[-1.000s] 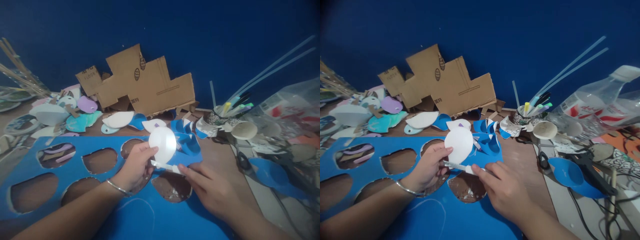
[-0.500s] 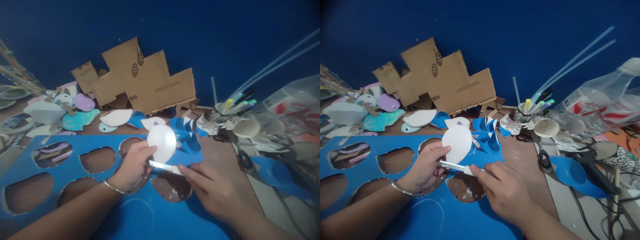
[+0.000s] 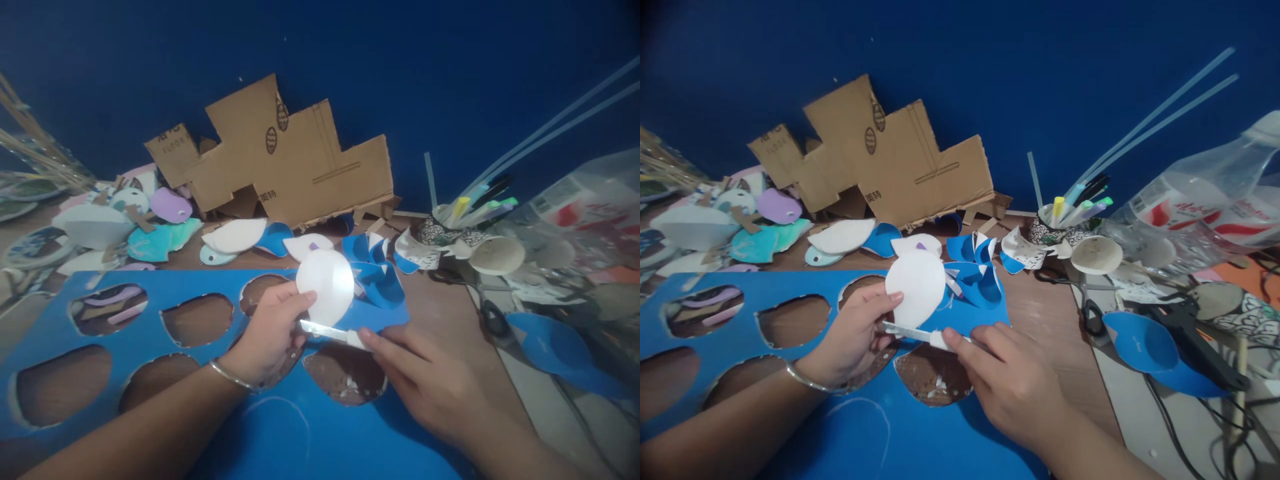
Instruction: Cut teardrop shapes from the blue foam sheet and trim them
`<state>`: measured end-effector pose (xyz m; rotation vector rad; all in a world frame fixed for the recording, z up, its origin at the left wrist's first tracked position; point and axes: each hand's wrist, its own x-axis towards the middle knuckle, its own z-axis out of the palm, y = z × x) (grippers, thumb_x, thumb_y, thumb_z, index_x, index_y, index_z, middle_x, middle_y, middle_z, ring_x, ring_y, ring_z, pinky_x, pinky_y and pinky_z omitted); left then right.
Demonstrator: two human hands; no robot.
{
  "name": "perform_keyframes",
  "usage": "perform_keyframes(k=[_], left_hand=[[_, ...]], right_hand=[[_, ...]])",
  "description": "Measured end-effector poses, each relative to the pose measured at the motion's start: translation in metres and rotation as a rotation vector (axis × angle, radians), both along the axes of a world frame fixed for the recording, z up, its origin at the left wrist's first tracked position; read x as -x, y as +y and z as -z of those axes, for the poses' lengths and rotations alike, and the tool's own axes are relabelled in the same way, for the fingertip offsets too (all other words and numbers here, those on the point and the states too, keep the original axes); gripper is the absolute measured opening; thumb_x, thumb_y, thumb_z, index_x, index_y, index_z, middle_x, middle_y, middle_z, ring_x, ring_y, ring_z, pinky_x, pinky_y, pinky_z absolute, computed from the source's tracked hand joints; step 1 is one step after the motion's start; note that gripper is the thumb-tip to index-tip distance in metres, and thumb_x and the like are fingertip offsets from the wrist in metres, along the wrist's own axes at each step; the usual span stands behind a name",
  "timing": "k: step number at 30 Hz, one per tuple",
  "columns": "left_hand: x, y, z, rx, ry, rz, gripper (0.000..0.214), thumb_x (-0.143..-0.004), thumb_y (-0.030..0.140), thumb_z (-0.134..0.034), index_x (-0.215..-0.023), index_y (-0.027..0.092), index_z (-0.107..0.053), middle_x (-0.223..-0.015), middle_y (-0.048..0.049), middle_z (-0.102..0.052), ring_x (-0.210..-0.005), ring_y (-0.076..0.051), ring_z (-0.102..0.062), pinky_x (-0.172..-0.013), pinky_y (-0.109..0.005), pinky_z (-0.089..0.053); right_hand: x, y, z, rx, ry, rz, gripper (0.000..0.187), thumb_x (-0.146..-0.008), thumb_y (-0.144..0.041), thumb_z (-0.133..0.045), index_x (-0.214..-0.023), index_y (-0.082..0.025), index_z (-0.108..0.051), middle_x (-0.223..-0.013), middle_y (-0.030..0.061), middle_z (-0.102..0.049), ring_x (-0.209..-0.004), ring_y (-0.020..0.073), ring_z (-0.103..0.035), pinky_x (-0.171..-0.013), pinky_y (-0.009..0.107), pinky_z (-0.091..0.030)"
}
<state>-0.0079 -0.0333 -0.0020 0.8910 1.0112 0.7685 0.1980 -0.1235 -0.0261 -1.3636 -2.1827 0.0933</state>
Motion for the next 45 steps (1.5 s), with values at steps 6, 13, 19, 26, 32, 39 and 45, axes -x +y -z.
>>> perform_keyframes(k=[6,13,19,26,32,39,45], left_hand=[[0.0003,0.0,0.0009,0.006,-0.002,-0.003,0.022,-0.075,0.035,-0.063,-0.067,0.015,-0.061,-0.047,0.003,-0.05,-0.033,-0.005,-0.039,-0.029,-0.015,-0.024],[-0.0021,-0.0009,-0.0031,0.027,-0.037,-0.022,0.02,-0.074,0.033,-0.064,-0.065,0.015,-0.063,-0.047,0.0028,-0.053,-0.032,-0.004,-0.038,-0.029,-0.015,-0.025],[-0.0025,-0.0004,-0.0024,0.011,-0.038,-0.021,0.022,-0.074,0.032,-0.063,-0.063,0.014,-0.061,-0.047,0.0026,-0.051,-0.033,-0.004,-0.039,-0.029,-0.014,-0.025],[-0.001,-0.0008,-0.0002,0.014,-0.024,0.006,0.022,-0.075,0.035,-0.062,-0.067,0.014,-0.061,-0.047,0.0027,-0.052,-0.032,-0.004,-0.038,-0.028,-0.014,-0.024],[-0.0015,-0.0002,-0.0005,0.001,-0.034,-0.026,0.024,-0.074,0.035,-0.064,-0.066,0.013,-0.059,-0.047,0.0037,-0.049,-0.034,-0.003,-0.038,-0.029,-0.013,-0.026],[0.0004,-0.0007,0.0043,-0.01,-0.024,-0.036,0.027,-0.075,0.038,-0.064,-0.066,0.014,-0.058,-0.048,0.0039,-0.049,-0.035,-0.003,-0.038,-0.029,-0.013,-0.026],[-0.0002,-0.0011,0.0032,-0.015,-0.027,-0.027,0.026,-0.075,0.038,-0.064,-0.066,0.014,-0.058,-0.046,0.0043,-0.048,-0.034,-0.003,-0.038,-0.029,-0.013,-0.026]], right_hand=[[-0.0012,-0.0006,0.0019,-0.005,-0.005,0.009,0.041,-0.089,-0.014,-0.047,-0.128,-0.026,-0.053,-0.092,0.0059,-0.064,-0.076,0.0154,-0.06,-0.06,0.027,-0.05],[-0.0004,-0.0005,0.0002,0.014,0.018,-0.027,0.045,-0.088,-0.012,-0.048,-0.13,-0.026,-0.051,-0.091,0.0054,-0.064,-0.075,0.0156,-0.058,-0.061,0.028,-0.048],[-0.0006,-0.0006,0.0005,0.013,0.011,-0.02,0.043,-0.088,-0.012,-0.049,-0.129,-0.026,-0.052,-0.09,0.0054,-0.063,-0.074,0.0154,-0.057,-0.06,0.028,-0.047],[0.0005,-0.002,-0.0003,0.005,0.015,-0.014,0.041,-0.088,-0.013,-0.048,-0.127,-0.025,-0.054,-0.091,0.005,-0.063,-0.074,0.0146,-0.058,-0.061,0.027,-0.048],[0.0,-0.0027,0.0004,0.026,0.015,-0.011,0.042,-0.088,-0.013,-0.049,-0.128,-0.025,-0.052,-0.091,0.0049,-0.063,-0.074,0.0151,-0.058,-0.061,0.028,-0.048],[-0.0004,-0.002,0.0013,0.019,0.01,-0.003,0.044,-0.088,-0.012,-0.049,-0.13,-0.026,-0.051,-0.093,0.0056,-0.063,-0.076,0.0161,-0.058,-0.061,0.028,-0.047],[0.0003,-0.0012,0.0012,0.014,0.004,-0.013,0.043,-0.088,-0.012,-0.049,-0.129,-0.025,-0.052,-0.091,0.0056,-0.063,-0.075,0.0162,-0.058,-0.06,0.029,-0.047]])
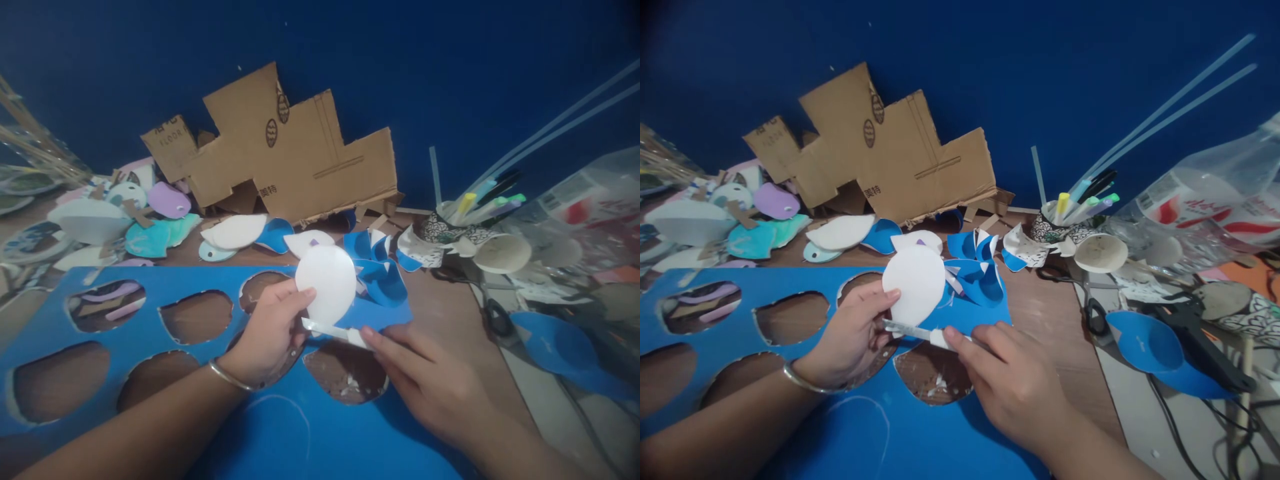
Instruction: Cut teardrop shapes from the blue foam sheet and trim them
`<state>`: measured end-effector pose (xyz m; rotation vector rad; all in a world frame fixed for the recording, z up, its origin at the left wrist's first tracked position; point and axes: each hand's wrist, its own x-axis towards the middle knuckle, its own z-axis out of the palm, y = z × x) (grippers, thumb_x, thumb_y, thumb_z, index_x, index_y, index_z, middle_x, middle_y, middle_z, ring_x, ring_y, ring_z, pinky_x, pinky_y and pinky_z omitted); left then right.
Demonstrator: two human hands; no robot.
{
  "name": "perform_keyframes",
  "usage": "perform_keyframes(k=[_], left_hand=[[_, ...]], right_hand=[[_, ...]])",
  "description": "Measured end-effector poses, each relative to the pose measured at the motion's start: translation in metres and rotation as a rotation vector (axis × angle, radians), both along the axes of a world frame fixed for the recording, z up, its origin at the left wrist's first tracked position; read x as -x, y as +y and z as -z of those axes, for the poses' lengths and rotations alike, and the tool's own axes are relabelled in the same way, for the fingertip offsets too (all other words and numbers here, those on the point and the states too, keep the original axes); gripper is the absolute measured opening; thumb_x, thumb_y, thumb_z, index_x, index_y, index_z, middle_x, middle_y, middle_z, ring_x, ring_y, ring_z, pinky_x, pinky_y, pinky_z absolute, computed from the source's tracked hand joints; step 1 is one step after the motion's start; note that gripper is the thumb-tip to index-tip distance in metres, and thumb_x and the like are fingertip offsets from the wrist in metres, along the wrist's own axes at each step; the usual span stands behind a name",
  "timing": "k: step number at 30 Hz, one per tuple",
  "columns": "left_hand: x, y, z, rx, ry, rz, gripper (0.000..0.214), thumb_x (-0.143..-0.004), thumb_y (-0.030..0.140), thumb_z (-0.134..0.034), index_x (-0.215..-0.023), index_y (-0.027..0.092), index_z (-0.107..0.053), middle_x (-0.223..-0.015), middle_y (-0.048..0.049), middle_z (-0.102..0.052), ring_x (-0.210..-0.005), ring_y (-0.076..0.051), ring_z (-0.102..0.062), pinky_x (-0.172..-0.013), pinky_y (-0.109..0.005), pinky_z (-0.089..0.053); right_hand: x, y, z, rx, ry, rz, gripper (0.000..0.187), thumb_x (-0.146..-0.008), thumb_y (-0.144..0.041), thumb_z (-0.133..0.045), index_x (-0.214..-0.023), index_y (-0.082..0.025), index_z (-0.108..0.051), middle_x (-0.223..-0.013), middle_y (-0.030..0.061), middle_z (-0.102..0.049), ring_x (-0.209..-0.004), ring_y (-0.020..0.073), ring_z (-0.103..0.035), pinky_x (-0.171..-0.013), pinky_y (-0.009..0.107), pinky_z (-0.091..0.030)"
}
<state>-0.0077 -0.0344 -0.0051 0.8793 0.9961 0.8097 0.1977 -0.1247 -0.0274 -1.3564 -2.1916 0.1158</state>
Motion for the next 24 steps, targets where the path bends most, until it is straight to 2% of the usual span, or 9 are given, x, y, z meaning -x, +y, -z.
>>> perform_keyframes(k=[10,24], left_hand=[[-0.0002,-0.0001,0.0008,-0.001,-0.023,-0.019,0.026,-0.076,0.036,-0.064,-0.064,0.015,-0.055,-0.042,0.0054,-0.045,-0.032,-0.004,-0.036,-0.029,-0.014,-0.024],[0.001,-0.0015,0.0044,-0.045,-0.01,-0.007,0.023,-0.078,0.035,-0.062,-0.068,0.015,-0.058,-0.044,0.0046,-0.047,-0.031,-0.005,-0.039,-0.028,-0.014,-0.025]], right_hand=[[0.0003,0.0008,-0.0014,-0.058,-0.033,0.017,0.041,-0.087,-0.01,-0.051,-0.126,-0.022,-0.054,-0.093,0.0059,-0.063,-0.078,0.0161,-0.059,-0.066,0.029,-0.047],[0.0002,-0.0002,-0.0033,-0.083,-0.065,0.025,0.041,-0.086,-0.01,-0.051,-0.126,-0.022,-0.054,-0.092,0.0056,-0.064,-0.076,0.0154,-0.058,-0.064,0.028,-0.046]])
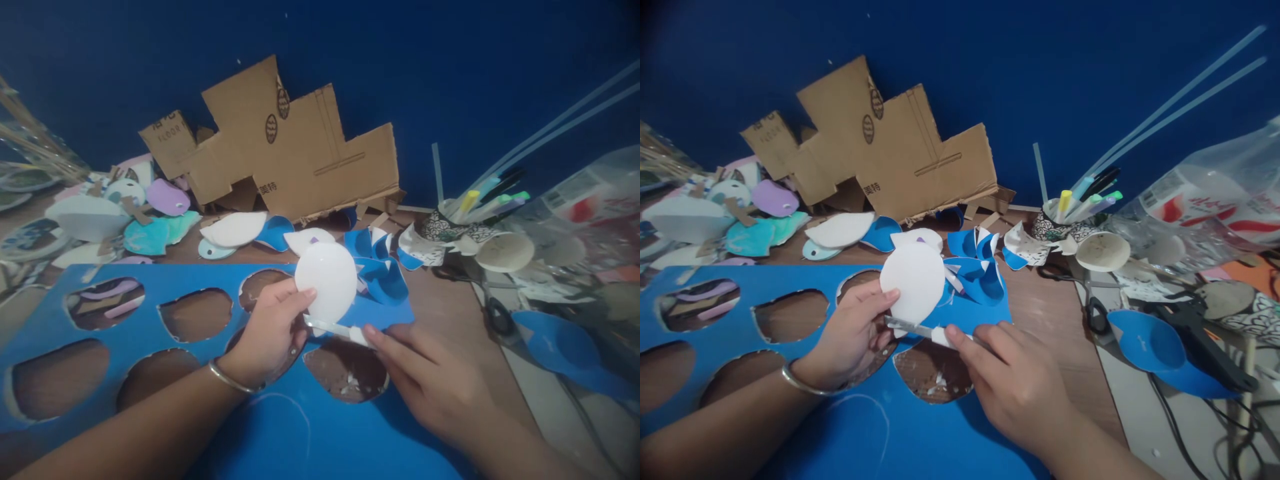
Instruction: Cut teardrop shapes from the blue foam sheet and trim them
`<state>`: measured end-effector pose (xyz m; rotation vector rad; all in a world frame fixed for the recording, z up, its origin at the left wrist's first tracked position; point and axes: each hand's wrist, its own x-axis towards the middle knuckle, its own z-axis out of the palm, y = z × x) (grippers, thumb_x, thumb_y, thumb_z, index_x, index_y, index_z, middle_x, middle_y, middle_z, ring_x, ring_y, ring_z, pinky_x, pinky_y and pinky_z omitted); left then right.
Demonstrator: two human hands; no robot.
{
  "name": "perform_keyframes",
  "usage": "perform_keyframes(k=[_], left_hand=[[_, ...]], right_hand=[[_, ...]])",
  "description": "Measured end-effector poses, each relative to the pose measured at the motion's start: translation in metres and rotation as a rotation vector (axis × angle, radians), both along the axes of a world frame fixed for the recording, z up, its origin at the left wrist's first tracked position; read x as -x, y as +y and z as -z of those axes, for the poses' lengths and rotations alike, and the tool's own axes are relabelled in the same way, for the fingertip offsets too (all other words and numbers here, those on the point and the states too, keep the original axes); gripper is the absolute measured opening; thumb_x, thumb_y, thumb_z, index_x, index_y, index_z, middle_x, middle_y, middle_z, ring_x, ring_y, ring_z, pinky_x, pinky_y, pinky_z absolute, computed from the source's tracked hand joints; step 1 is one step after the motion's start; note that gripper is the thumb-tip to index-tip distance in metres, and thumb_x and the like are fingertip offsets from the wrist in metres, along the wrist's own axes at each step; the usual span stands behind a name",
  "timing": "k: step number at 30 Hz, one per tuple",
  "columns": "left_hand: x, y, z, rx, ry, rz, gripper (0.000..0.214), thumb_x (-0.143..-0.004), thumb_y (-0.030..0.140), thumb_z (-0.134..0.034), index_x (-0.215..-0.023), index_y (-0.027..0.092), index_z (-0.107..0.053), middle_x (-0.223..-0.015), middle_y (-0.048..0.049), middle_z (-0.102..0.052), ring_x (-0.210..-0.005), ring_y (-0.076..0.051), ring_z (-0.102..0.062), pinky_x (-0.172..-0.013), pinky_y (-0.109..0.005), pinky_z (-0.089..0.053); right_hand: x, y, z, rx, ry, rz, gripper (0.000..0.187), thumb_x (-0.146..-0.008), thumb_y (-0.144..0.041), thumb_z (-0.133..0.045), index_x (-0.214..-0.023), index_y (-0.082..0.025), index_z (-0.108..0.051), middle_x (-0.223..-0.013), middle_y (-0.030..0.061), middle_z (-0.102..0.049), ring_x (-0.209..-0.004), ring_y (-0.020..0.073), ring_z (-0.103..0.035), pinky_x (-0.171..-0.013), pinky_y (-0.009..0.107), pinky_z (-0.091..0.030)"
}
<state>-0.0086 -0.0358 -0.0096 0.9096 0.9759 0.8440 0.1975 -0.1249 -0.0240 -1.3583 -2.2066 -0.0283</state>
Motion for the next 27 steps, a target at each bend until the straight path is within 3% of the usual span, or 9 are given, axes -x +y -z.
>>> perform_keyframes(k=[27], left_hand=[[0.0009,-0.0027,0.0018,-0.019,0.018,0.017,0.027,-0.079,0.036,-0.062,-0.064,0.014,-0.058,-0.045,0.0037,-0.047,-0.032,-0.004,-0.036,-0.029,-0.014,-0.024]], right_hand=[[0.0006,-0.0014,-0.0004,0.019,0.006,-0.016,0.04,-0.087,-0.012,-0.049,-0.126,-0.022,-0.055,-0.09,0.0053,-0.064,-0.073,0.0153,-0.06,-0.061,0.028,-0.049]])
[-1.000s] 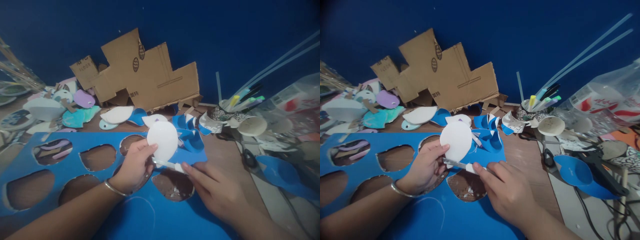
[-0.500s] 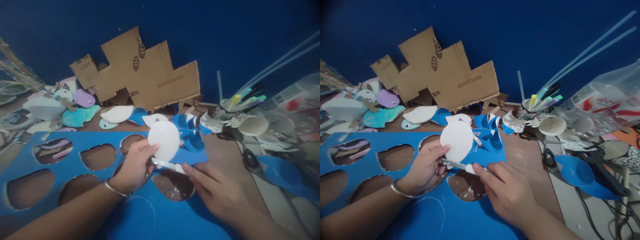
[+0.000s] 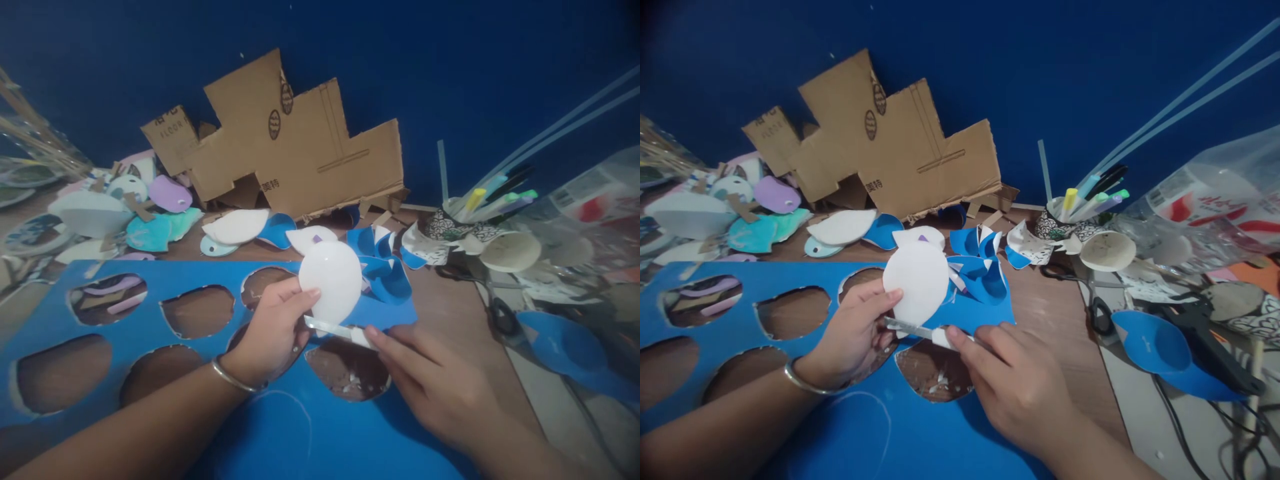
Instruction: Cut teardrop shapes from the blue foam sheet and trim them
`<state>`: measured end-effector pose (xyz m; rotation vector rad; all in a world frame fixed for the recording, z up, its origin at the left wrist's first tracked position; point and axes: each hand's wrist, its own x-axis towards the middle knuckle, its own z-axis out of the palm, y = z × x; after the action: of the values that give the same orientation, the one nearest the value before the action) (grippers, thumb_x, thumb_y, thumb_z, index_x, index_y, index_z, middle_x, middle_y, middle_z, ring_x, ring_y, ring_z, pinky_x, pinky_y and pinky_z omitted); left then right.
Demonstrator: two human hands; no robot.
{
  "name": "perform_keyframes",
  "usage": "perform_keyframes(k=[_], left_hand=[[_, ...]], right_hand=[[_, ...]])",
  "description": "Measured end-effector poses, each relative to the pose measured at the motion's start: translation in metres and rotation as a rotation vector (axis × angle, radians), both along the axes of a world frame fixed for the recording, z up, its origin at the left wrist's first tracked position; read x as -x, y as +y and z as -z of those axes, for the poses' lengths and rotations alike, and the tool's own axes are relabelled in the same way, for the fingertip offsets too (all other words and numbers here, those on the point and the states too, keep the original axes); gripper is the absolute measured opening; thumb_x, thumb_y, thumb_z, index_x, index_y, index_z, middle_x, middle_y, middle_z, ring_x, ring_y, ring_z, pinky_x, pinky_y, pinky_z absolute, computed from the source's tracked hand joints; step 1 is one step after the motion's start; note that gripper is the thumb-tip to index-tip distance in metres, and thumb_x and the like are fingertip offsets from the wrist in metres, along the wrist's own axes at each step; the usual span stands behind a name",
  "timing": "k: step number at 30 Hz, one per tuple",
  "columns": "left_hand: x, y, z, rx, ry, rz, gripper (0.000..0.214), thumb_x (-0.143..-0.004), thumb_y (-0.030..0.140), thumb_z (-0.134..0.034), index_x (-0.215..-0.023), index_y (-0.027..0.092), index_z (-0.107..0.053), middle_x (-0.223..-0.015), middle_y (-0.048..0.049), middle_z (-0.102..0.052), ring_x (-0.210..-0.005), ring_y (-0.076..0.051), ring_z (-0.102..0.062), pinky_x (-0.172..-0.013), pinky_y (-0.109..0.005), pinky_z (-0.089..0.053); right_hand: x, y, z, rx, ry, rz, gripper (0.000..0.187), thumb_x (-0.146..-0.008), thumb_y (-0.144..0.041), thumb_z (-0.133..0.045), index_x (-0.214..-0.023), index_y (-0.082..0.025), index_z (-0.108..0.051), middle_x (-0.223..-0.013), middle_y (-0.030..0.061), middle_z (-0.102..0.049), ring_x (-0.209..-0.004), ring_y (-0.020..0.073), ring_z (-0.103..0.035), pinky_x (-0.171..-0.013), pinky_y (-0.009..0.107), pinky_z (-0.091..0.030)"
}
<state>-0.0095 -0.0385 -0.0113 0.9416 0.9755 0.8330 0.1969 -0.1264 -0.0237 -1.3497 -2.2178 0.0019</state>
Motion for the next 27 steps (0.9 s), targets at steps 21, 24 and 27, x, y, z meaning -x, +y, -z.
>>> perform_keyframes(k=[21,24,27], left_hand=[[-0.0013,-0.0003,-0.0011,0.005,-0.002,-0.013,0.024,-0.077,0.035,-0.063,-0.068,0.013,-0.061,-0.045,0.0032,-0.048,-0.032,-0.004,-0.036,-0.029,-0.015,-0.024],[-0.0005,-0.0004,0.0005,0.022,0.004,-0.035,0.022,-0.076,0.035,-0.063,-0.071,0.014,-0.061,-0.045,0.0036,-0.047,-0.033,-0.005,-0.037,-0.029,-0.015,-0.024],[0.0005,-0.0004,0.0017,0.031,0.003,-0.031,0.022,-0.076,0.036,-0.064,-0.072,0.014,-0.061,-0.045,0.0038,-0.047,-0.033,-0.005,-0.037,-0.029,-0.016,-0.024]], right_hand=[[0.0,-0.0005,0.0022,0.008,-0.013,0.016,0.043,-0.087,-0.012,-0.05,-0.128,-0.024,-0.053,-0.092,0.0053,-0.065,-0.075,0.0156,-0.061,-0.062,0.027,-0.049],[-0.0005,-0.0009,0.0024,0.009,-0.007,0.019,0.043,-0.087,-0.012,-0.05,-0.129,-0.024,-0.052,-0.092,0.0054,-0.065,-0.076,0.0157,-0.061,-0.062,0.027,-0.049],[-0.0013,-0.0016,0.002,-0.002,-0.008,0.021,0.043,-0.087,-0.012,-0.051,-0.128,-0.024,-0.053,-0.092,0.0057,-0.065,-0.076,0.016,-0.061,-0.063,0.028,-0.049]])
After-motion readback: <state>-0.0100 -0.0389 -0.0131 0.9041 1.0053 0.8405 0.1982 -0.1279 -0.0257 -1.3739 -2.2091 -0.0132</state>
